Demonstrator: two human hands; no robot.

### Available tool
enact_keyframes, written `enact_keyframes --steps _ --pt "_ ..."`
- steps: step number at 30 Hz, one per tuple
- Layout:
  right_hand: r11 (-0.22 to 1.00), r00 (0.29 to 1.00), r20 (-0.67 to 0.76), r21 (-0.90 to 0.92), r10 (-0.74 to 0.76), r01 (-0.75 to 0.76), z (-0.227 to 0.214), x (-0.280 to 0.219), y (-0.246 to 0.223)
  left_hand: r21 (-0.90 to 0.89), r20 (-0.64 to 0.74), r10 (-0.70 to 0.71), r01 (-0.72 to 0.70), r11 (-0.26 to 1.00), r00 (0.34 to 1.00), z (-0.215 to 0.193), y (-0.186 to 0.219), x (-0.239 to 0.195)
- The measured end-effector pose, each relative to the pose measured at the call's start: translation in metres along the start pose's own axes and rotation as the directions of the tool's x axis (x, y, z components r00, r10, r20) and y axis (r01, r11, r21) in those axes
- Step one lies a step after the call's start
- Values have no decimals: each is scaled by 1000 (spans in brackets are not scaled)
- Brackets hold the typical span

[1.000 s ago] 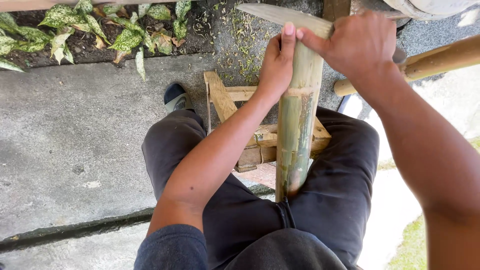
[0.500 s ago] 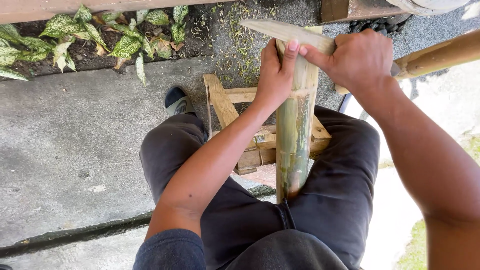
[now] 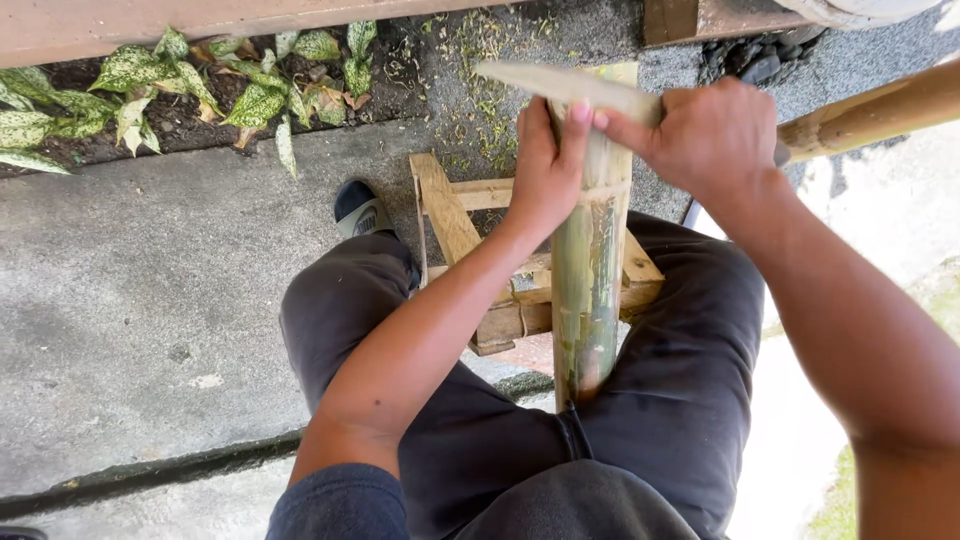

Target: Scraping and cleaning the outer layer of a bamboo stalk using a knife.

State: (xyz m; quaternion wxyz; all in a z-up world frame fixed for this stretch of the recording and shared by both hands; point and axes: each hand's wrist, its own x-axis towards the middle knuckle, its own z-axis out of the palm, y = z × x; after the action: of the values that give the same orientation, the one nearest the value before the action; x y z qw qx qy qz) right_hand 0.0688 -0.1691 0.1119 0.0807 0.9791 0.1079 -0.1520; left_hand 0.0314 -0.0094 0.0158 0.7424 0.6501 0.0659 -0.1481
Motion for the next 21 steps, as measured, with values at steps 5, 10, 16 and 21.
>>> enact_keyframes --steps 5,10,16,21 --pt "999 999 -44 43 31 -29 1 28 5 -42 -6 -95 95 995 995 -1 -17 33" --pt "835 956 46 475 290 -276 30 -3 20 18 82 -77 76 997 994 -17 -23 28" --pt "-596 736 676 605 34 -528 79 -62 25 482 87 416 -404 777 905 -41 -20 19" --pt "-753 819 570 511 -65 -415 112 -84 30 550 195 425 -458 699 884 -23 31 36"
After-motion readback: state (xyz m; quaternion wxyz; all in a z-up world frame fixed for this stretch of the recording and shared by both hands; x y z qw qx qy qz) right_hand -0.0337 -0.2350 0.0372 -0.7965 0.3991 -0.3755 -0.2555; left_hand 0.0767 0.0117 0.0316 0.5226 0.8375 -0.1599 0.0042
